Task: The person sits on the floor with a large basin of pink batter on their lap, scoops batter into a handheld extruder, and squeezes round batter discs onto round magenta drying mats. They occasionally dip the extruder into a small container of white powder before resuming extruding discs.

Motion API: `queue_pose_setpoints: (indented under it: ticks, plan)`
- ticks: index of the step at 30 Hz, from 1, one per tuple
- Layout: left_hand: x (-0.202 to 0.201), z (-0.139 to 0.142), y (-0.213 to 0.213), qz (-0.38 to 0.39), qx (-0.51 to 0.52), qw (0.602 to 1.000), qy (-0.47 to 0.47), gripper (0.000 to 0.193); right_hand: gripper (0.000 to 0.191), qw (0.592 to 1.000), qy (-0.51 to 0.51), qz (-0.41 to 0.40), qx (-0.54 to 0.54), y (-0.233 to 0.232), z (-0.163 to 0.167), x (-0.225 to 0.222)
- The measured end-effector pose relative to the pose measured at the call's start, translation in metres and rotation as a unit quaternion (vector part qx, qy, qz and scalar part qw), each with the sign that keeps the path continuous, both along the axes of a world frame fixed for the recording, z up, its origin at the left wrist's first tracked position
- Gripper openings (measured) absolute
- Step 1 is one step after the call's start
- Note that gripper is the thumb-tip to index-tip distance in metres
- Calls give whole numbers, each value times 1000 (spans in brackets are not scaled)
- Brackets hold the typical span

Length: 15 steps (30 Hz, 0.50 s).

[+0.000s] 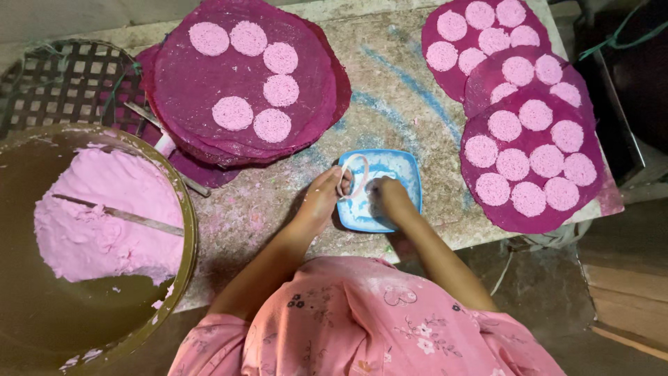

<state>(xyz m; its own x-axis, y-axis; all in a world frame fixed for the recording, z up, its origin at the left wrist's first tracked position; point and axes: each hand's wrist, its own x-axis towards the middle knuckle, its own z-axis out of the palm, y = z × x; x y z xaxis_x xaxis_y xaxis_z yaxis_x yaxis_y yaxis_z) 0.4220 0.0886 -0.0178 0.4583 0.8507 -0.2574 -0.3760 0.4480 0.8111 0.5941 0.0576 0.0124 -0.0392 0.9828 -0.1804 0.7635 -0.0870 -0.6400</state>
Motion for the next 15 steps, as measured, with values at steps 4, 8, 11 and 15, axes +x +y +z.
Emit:
queue_pose_setpoints:
  ticks: [4,8,11,15]
  plan:
    - [13,5,2,-4,13,1000,-11,28,9,981,133,-143,-15,-13,12,17]
    - [29,1,5,-11,-32,996,-85,24,28,981,130,-6,141,-28,8,17]
    - [33,-2,7,-1,-78,988,-134,21,37,964,28,89,251,-36,-1,13]
    - [38,-3,8,5,-94,983,-155,17,32,971,-14,42,236,-44,-11,8]
